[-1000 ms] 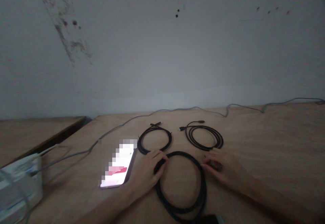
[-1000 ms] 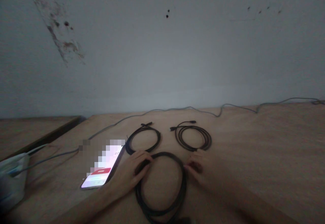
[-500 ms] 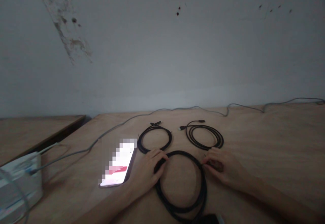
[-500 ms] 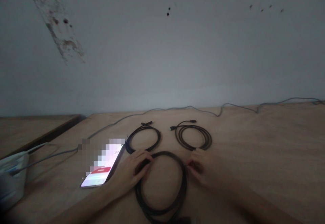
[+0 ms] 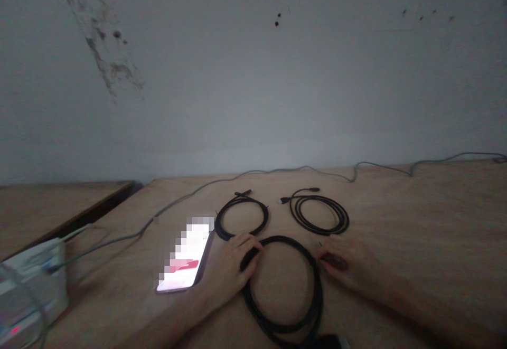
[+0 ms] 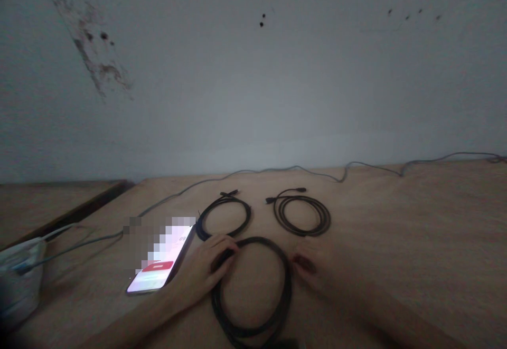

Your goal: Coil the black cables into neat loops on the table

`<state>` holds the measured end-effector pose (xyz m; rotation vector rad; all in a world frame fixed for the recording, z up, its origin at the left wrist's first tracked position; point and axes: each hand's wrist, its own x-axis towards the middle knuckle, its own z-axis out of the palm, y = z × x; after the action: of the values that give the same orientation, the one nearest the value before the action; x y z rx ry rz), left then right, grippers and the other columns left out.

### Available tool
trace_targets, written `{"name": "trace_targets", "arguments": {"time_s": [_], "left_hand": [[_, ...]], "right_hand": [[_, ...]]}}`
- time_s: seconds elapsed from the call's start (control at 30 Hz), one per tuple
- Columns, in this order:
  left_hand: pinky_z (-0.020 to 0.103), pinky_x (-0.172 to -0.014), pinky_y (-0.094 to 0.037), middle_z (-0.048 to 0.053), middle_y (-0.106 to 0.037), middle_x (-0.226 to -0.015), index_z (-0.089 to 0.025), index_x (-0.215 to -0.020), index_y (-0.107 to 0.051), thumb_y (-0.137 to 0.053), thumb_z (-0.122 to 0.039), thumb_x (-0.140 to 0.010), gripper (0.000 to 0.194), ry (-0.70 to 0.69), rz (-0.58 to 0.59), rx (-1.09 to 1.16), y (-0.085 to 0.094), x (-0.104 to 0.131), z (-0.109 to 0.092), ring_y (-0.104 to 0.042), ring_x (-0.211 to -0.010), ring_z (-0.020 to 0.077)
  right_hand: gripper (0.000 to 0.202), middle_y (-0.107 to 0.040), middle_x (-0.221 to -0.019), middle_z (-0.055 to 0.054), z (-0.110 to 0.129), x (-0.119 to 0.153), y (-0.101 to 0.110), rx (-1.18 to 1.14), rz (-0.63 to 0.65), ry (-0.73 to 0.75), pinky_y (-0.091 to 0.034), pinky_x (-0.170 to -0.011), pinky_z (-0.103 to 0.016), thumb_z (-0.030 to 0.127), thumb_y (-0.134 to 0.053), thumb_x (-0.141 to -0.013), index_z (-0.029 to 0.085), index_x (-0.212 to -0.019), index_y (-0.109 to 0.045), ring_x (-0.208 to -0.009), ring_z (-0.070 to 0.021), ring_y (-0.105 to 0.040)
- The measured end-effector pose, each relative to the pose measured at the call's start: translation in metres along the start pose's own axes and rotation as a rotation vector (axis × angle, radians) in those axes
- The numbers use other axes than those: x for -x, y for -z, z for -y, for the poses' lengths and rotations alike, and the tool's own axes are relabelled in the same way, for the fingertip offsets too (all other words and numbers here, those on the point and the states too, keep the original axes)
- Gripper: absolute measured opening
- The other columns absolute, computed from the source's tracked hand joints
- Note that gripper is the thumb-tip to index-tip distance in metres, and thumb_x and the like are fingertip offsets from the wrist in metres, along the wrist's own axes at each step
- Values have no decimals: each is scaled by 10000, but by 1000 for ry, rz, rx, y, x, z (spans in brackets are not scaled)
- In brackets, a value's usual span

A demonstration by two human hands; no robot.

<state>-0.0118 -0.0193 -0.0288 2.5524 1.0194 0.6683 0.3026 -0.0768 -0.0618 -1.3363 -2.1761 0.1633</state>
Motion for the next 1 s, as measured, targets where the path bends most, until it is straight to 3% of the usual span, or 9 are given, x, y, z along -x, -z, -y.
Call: {"name": "trace_targets", "arguments": {"time_s": [0.33,0.53,0.67,0.77,0.9,1.0], "left_hand": [[409,-977,-502,67,-673,-1123,-229,-1051,-660,-516,-227,-961,170,-9,-3,-6,0,0,1,-621,-1090,253],[427,-992,-494,68,-673,-1131,-233,-1059,-661,-506,-233,-974,176,-3,16,-23,0,0,1,-616,-1110,260],[431,-1001,-489,66,-673,-1136,-235,-1063,-661,-513,-229,-970,175,0,13,-24,0,1,0,-614,-1115,261],[426,-1004,-486,67,-671,-1140,-235,-1067,-659,-505,-220,-974,181,-5,9,-21,0,1,1,-613,-1115,258],[426,-999,-486,70,-667,-1139,-234,-1072,-659,-504,-226,-977,182,-4,7,-22,-1,1,1,-609,-1114,261],[424,-988,-490,71,-669,-1126,-229,-1055,-660,-506,-228,-974,174,-12,8,-22,-2,0,2,-608,-1102,261]], "right_hand": [[300,-761,-960,-107,-18,8,-11,206,-63,283,-567,-817,-372,187,-480,-951,238,-1069,-751,-906,-243,-693],[277,-754,-1012,-115,-10,4,-3,192,-33,318,-563,-875,-410,175,-480,-946,220,-1061,-728,-983,-260,-678],[185,-732,-986,-78,8,2,12,133,29,217,-524,-928,-434,184,-522,-934,229,-1008,-686,-928,-234,-663],[123,-704,-938,-70,13,2,14,83,22,66,-520,-822,-406,280,-595,-909,223,-985,-672,-874,-239,-647],[278,-671,-813,-37,9,0,9,56,24,-159,-454,-659,-328,466,-559,-957,222,-886,-672,-722,-202,-610],[397,-636,-688,-12,10,-2,6,28,2,-255,-400,-612,-300,512,-522,-971,219,-741,-656,-640,-177,-575]]}}
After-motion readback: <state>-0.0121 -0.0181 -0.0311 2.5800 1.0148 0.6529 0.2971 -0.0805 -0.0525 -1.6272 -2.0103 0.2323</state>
